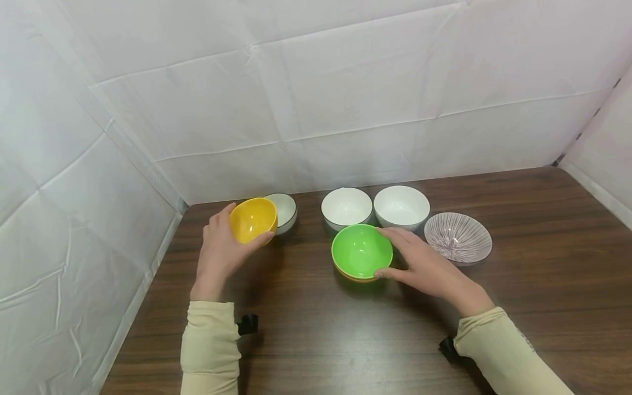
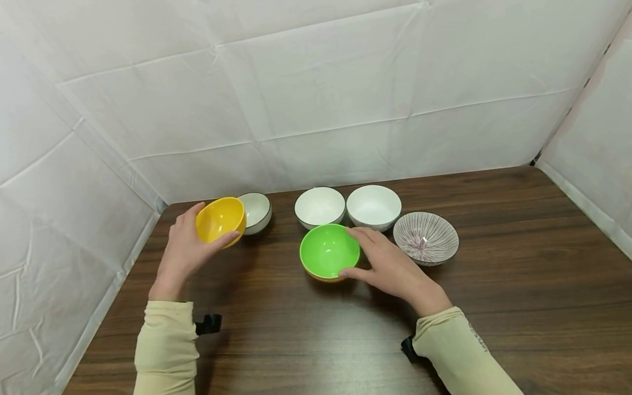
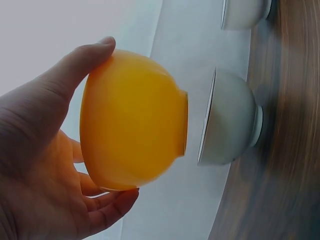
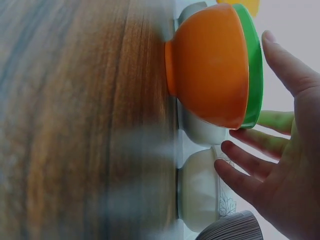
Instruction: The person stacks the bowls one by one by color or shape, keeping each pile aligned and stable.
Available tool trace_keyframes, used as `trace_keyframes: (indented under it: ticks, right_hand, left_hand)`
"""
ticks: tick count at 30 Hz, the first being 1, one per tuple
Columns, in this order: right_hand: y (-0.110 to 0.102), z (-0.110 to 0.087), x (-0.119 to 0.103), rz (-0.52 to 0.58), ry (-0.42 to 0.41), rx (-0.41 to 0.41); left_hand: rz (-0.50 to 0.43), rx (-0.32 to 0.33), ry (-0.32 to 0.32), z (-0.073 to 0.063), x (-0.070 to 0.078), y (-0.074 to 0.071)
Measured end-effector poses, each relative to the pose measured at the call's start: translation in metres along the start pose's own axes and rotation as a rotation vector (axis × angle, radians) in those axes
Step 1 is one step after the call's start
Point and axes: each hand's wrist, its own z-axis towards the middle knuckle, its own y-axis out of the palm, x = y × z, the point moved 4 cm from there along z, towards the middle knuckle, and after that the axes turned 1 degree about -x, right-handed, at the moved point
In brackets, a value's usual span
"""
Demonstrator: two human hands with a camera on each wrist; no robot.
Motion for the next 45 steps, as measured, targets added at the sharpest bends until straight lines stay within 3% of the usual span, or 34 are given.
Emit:
trace_keyframes:
  ticks: [11, 16, 24, 29, 37, 45]
  right_hand:
    - [-0.009, 0.0, -0.008, -0.079, -0.038, 0.093]
    - [-0.013, 0.0, -0.012, -0.102, -0.081, 0.164]
    - [-0.016, 0.001, -0.017, -0.121, -0.13, 0.23]
    - [-0.016, 0.0, -0.019, -0.136, -0.159, 0.262]
    - [-0.016, 0.0, -0.02, -0.13, -0.164, 0.266]
    - [-0.015, 0.0, -0.021, -0.109, -0.132, 0.232]
  left_hand:
    - [-0.082, -0.028, 0.124, -0.004, 0.03, 0.019]
    - [-0.156, -0.023, 0.223, -0.007, 0.043, 0.027]
    - [-0.167, -0.037, 0.284, -0.012, 0.061, 0.044]
    - [-0.138, -0.023, 0.378, -0.017, 0.074, 0.057]
    - [-0.144, -0.026, 0.487, -0.024, 0.089, 0.073]
    - [-0.143, -0.087, 0.509, -0.031, 0.096, 0.086]
